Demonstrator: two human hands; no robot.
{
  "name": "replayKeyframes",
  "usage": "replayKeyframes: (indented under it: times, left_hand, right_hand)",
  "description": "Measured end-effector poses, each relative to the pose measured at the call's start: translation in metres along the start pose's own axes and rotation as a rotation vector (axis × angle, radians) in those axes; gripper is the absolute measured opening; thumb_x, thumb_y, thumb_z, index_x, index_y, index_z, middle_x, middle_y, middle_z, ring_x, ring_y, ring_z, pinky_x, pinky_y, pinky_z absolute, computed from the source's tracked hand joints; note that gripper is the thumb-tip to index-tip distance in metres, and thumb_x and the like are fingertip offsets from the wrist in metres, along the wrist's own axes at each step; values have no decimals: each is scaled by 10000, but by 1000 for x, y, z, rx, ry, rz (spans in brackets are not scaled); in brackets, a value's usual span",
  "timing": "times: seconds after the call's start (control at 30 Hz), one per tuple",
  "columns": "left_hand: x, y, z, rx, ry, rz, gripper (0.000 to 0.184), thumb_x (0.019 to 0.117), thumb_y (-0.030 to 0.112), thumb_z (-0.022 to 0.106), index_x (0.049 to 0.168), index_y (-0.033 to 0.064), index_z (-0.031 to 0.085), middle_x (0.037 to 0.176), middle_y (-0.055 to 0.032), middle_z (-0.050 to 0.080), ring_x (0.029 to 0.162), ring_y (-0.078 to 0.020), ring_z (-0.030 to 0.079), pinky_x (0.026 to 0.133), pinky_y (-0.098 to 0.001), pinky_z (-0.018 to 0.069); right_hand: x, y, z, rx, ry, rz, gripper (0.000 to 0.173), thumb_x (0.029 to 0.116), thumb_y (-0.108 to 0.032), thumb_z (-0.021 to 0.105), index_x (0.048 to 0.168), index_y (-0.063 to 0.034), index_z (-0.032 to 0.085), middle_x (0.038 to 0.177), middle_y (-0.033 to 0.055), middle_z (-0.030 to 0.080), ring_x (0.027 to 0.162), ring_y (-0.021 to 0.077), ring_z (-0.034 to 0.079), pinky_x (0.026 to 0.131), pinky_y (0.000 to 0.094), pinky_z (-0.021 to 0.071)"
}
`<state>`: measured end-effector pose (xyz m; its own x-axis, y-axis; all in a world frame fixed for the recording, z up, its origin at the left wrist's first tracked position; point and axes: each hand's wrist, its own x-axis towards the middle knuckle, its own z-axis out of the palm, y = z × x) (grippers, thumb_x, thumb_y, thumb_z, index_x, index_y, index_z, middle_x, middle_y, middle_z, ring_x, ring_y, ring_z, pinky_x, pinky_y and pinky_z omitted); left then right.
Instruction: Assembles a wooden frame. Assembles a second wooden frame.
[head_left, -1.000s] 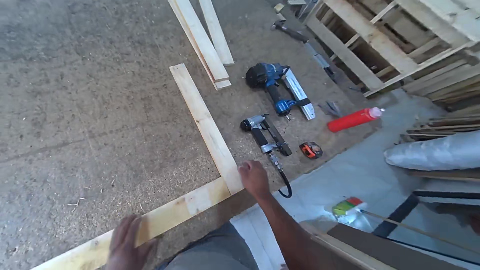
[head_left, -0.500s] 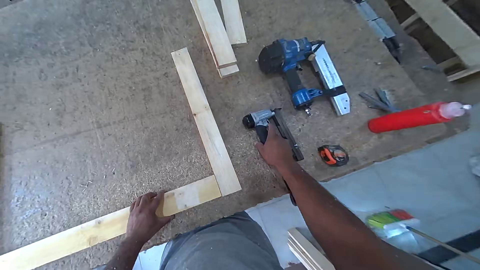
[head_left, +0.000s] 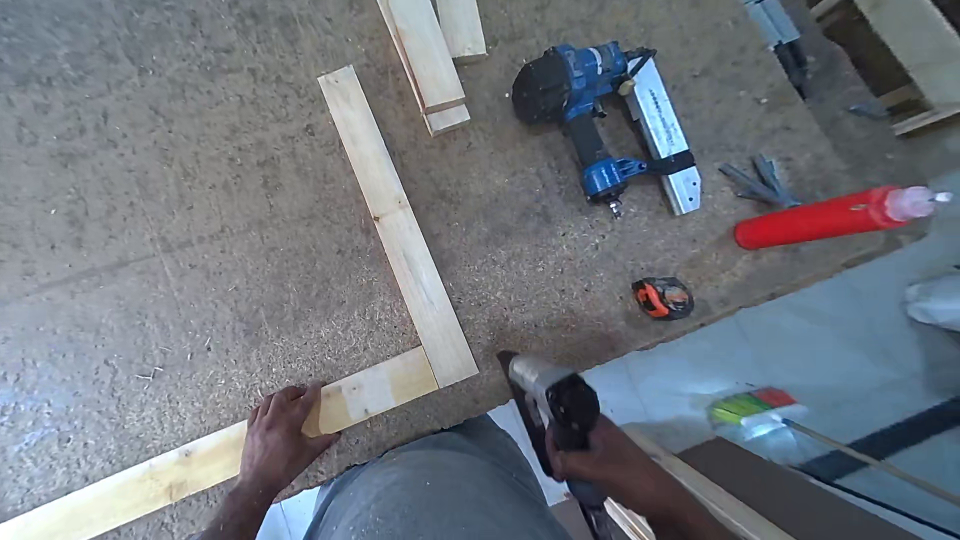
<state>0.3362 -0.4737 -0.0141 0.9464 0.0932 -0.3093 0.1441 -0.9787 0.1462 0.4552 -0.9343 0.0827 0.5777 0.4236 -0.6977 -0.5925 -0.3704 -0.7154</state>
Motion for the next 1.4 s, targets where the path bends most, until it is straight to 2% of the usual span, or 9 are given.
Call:
replayKeyframes:
  times: [0.13, 0.27, 0.47, 0.7, 0.8, 0.9, 1.07, 1.17, 1.4]
  left_hand:
    - [2, -2, 0, 11, -9, 16, 895, 641, 695, 810, 1416, 286, 629, 1214, -124, 681, 1107, -344, 650, 914, -574, 521]
    - [0, -1, 1, 10, 8, 42, 895, 629, 710, 801, 1401, 286, 639, 1199, -128, 687, 1095, -354, 655, 905, -583, 523]
    - [0, -1, 2, 15, 2, 30, 905, 627, 701, 803, 1408, 275, 638, 1218, -136, 689, 1123, -366, 654, 926, -587, 524]
    - [11, 18, -17, -29, -57, 6, 976, 647, 725, 805, 1446, 206, 596, 1312, -181, 648, 1184, -420, 618, 975, -627, 489]
    - [41, 50, -36, -150, -98, 138, 904, 731, 652, 807, 1439, 135, 588, 1411, -196, 593, 1302, -429, 556, 1055, -621, 460]
    - [87, 93, -46, -134, -191, 367, 778, 814, 552, 804, 1470, 209, 562, 1559, -120, 481, 1495, -358, 364, 1194, -566, 343]
    - [164, 158, -48, 133, -371, 867, 1019, 711, 383, 917, 1583, 312, 396, 1712, -10, 228, 1591, -350, 92, 1247, -638, 141]
    - [184, 170, -38, 221, -421, 1003, 1122, 629, 311, 957, 1592, 303, 381, 1708, 2, 240, 1590, -358, 90, 1228, -696, 86]
    - [191, 177, -35, 226, -452, 1026, 1086, 599, 308, 972, 1551, 306, 451, 1628, 7, 398, 1569, -363, 173, 1225, -692, 144]
  right_hand:
    - [-9, 16, 30, 24, -36, 102, 437, 817, -335, 784, 1176, -137, 634, 776, 9, 675, 622, 163, 668, 602, 360, 599]
    - [-5, 13, 52, -160, 1, 145, 409, 805, -267, 762, 1168, -122, 641, 907, 4, 696, 781, 134, 687, 728, 383, 597]
    - [4, 13, 72, -367, -29, 145, 531, 849, -372, 760, 1291, -115, 618, 1085, 78, 711, 1011, 197, 694, 912, 464, 564]
    - [22, 14, 95, -443, -47, 183, 637, 853, -369, 757, 1424, -166, 560, 1116, 117, 720, 1029, 269, 703, 901, 532, 559]
    - [26, 17, 101, -425, -22, 204, 657, 860, -366, 757, 1448, -166, 542, 1134, 128, 717, 1041, 285, 702, 914, 542, 555]
    - [29, 21, 108, -402, -14, 200, 673, 865, -385, 754, 1459, -163, 530, 1155, 133, 712, 1060, 290, 697, 925, 549, 552]
    - [33, 27, 119, -381, 39, 153, 711, 838, -393, 755, 1462, -140, 527, 1132, 123, 721, 1029, 271, 708, 897, 526, 570]
    - [34, 28, 122, -369, 57, 164, 720, 831, -394, 755, 1467, -149, 524, 1133, 123, 722, 1031, 272, 709, 894, 529, 570]
    - [35, 33, 125, -343, 43, 238, 780, 811, -402, 767, 1513, -221, 479, 1154, 126, 715, 1048, 302, 702, 882, 576, 562]
